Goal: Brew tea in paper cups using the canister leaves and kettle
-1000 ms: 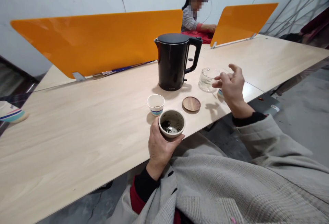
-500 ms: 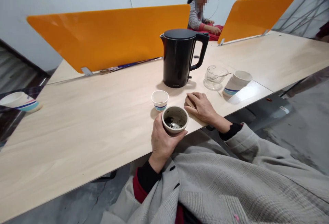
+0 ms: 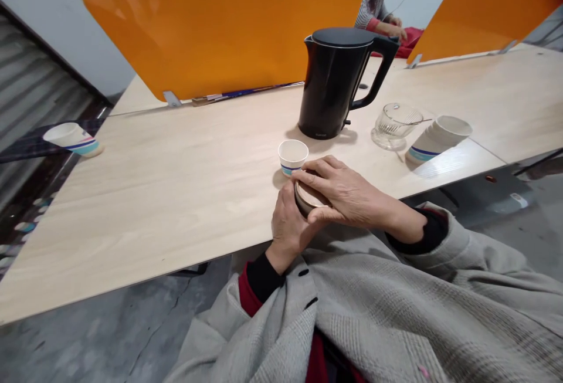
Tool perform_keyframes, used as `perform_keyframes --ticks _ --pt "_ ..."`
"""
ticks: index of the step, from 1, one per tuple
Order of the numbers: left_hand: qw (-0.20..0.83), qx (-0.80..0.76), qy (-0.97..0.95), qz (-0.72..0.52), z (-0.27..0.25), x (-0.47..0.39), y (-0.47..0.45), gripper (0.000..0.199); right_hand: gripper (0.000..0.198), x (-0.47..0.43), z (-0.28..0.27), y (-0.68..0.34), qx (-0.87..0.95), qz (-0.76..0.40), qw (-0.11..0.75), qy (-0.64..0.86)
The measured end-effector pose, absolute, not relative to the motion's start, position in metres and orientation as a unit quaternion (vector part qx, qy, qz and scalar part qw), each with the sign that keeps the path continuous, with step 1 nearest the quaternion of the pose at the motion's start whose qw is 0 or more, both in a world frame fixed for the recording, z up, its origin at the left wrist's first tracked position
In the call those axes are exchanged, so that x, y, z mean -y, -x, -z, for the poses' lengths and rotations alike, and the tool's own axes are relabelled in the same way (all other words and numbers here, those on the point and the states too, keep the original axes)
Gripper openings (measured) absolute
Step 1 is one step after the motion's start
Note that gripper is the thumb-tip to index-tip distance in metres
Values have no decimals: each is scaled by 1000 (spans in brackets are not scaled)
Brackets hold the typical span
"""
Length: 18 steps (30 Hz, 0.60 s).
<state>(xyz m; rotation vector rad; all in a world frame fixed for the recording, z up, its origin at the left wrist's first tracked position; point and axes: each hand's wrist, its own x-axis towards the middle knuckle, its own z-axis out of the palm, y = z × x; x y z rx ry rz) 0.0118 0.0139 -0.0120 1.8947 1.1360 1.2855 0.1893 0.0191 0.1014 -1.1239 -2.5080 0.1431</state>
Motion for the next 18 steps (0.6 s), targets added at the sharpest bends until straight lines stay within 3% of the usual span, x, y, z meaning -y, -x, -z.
perform_keyframes --ticks 6,14,16,18 --pt "264 -418 -730 -472 17 -15 -13 107 77 -10 -89 -180 885 -9 180 429" --pt "272 -410 -734 -468 13 -22 -13 111 69 -12 -81 -172 878 43 169 447" --pt "283 -420 -725 -466 11 -22 -12 113 72 -14 -83 -174 886 30 166 432" --pt "298 -426 -719 -462 6 -17 -9 111 87 -11 -84 -178 892 3 186 413"
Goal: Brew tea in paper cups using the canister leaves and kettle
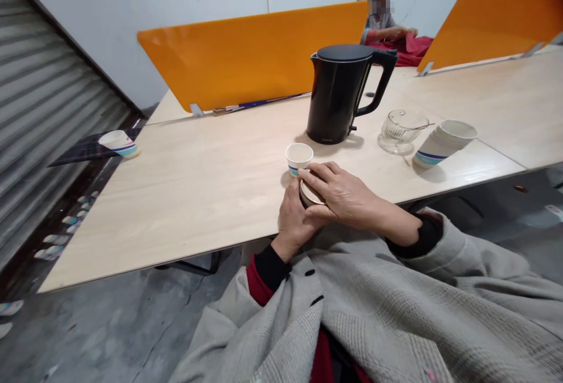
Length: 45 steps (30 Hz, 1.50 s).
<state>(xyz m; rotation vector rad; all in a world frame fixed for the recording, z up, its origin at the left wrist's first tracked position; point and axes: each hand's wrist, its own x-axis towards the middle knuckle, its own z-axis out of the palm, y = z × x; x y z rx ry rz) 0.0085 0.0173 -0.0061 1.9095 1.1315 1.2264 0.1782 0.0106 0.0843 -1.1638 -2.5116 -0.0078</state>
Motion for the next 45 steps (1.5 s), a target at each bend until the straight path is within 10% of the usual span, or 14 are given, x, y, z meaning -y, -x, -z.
perform_keyframes --ticks 7,19,30,36,45 --pt "275 -444 -680 -515 -41 -14 42 92 81 5 -66 -232 795 -78 392 457" --pt "299 -432 -653 -546 -41 -210 50 80 56 -43 -35 -294 626 -132 511 574" --pt "430 -384 -631 -519 -12 -247 22 92 49 -64 -36 -279 646 -298 437 550" --pt "469 -362 -636 -495 -16 -247 24 94 90 -95 -23 -216 704 -400 379 448" --pt "492 -346 -648 -467 -21 -242 35 102 69 -106 -19 -191 737 -364 386 418"
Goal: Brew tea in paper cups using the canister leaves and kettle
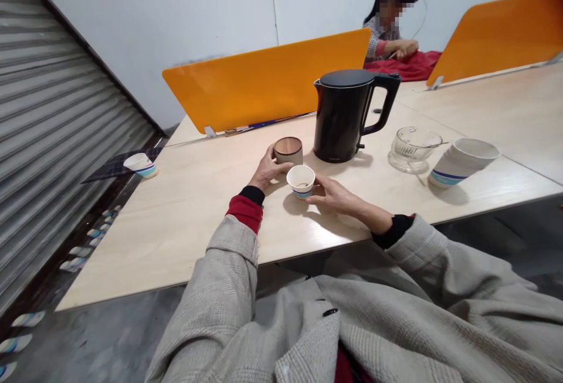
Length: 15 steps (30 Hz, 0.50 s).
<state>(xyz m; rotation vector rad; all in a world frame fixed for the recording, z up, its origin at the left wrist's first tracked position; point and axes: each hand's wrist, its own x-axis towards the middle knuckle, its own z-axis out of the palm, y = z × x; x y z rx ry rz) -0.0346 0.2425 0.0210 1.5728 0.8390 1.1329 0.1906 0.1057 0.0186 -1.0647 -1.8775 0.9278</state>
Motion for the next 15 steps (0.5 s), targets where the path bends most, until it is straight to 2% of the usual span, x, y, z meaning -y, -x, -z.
perform_keyframes --ticks 3,6,11,15 --pt "487 -386 -645 -445 -29 -231 53 109 77 -106 -16 -194 715 -401 397 411" --pt "437 -444 -653 -431 -38 -207 73 95 83 -110 -14 -197 693 -438 411 399" --pt "469 -433 -675 -370 -44 -148 74 73 72 -112 -13 -192 676 -457 408 410" --pt "499 -366 -689 -376 -32 -117 53 67 68 -108 -12 -182 678 -451 411 410"
